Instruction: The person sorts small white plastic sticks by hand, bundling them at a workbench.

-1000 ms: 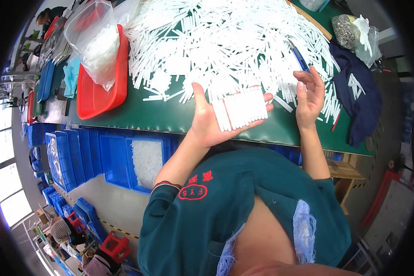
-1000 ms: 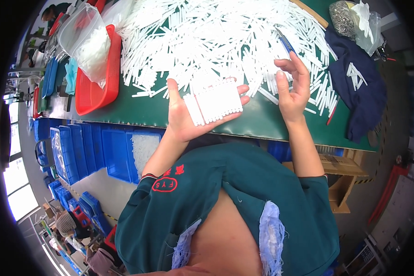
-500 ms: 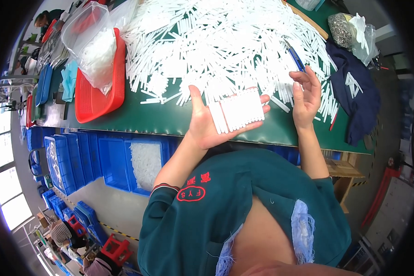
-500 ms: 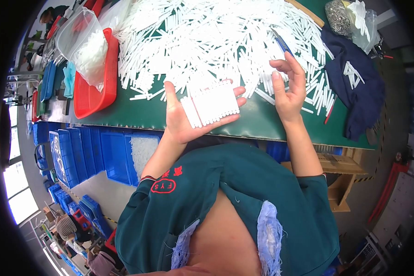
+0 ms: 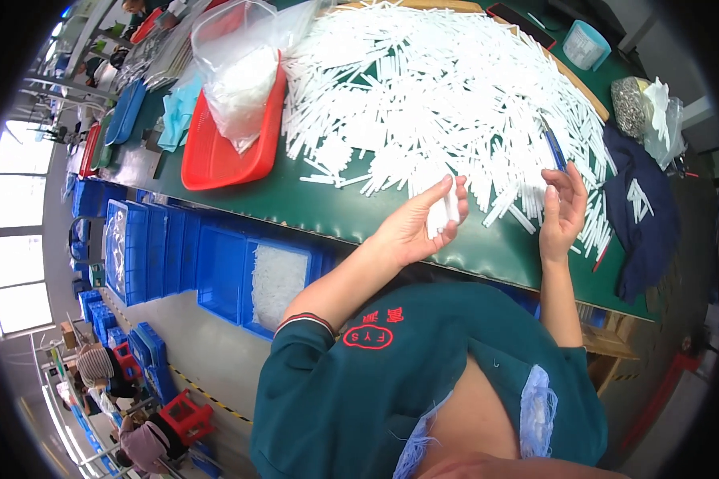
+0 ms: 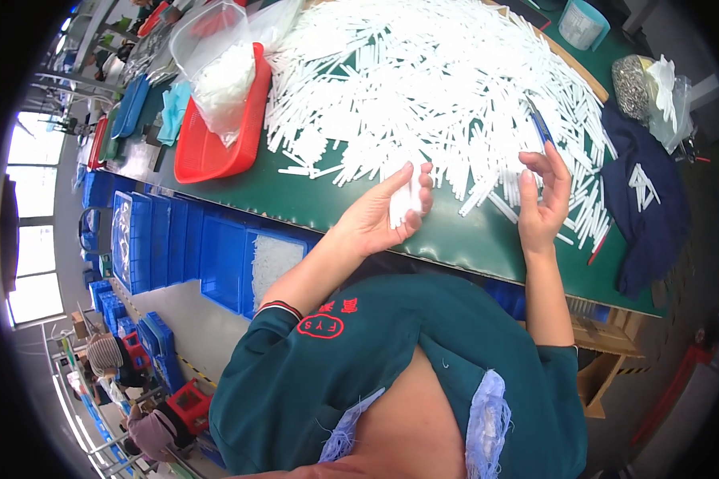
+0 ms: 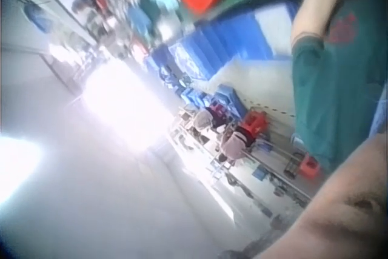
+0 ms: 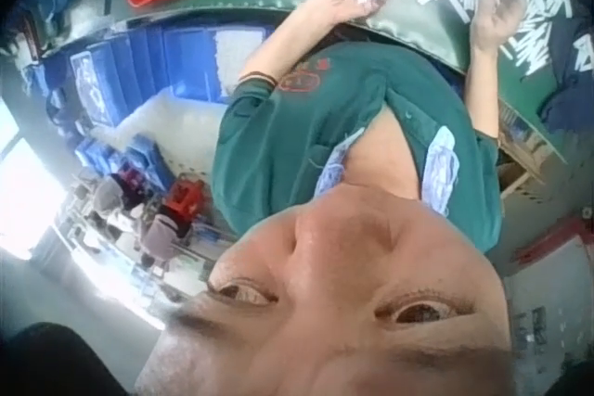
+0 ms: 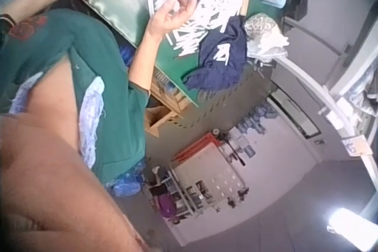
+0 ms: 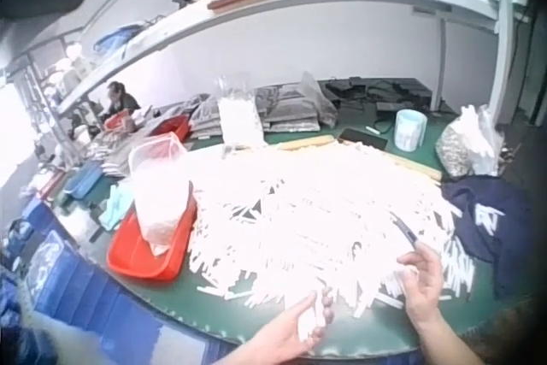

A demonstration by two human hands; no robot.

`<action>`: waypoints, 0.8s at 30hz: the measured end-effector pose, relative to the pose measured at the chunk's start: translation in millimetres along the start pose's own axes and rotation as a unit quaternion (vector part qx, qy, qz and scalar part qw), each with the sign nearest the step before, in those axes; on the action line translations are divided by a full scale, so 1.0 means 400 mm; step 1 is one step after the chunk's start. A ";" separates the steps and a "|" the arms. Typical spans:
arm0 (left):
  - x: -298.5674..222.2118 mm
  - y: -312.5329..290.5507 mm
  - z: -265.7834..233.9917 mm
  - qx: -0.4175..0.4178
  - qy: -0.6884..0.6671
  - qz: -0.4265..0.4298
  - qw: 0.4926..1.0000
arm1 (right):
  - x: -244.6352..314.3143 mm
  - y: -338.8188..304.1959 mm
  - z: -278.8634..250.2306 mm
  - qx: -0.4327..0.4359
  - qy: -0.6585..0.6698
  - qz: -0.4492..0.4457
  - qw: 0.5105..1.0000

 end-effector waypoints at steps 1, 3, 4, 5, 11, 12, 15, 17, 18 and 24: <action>-0.021 -0.015 0.010 0.025 0.024 -0.005 0.999 | 0.001 -0.001 0.000 0.000 0.001 0.002 1.000; -0.107 -0.071 0.070 0.072 0.128 0.024 0.989 | -0.002 -0.003 0.002 0.000 0.005 0.002 1.000; -0.168 -0.119 0.123 0.048 0.221 0.090 0.970 | -0.007 -0.006 -0.001 -0.003 0.006 0.006 1.000; -0.230 -0.173 0.193 0.025 0.311 0.155 0.937 | -0.009 -0.008 -0.007 -0.006 0.006 0.009 1.000; -0.580 -0.461 0.471 -0.453 0.724 0.372 0.364 | -0.004 -0.005 0.001 -0.001 0.017 0.007 1.000; -0.618 -0.465 0.471 -0.513 0.744 0.317 0.288 | -0.005 -0.006 0.001 -0.002 0.017 0.012 1.000; -0.719 -0.451 0.448 -0.629 0.748 0.176 0.122 | -0.001 -0.003 0.004 0.000 0.015 0.010 1.000; -0.760 -0.445 0.412 -0.676 0.731 0.089 0.033 | -0.008 -0.005 0.003 0.007 0.019 0.008 1.000; -0.771 -0.442 0.404 -0.652 0.753 0.090 0.007 | -0.012 -0.004 0.004 -0.002 0.029 0.018 0.999; -0.711 -0.429 0.497 -0.632 0.758 0.156 -0.049 | -0.010 -0.004 -0.003 0.001 0.025 0.015 1.000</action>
Point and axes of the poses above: each hand's wrist, its own y-axis towards the middle knuckle, its own z-axis out of the palm, x = y × z, the point moved 6 cm from there along y, towards the middle knuckle, and after that the axes turned 14 degrees about -z, right-handed, at the moved point
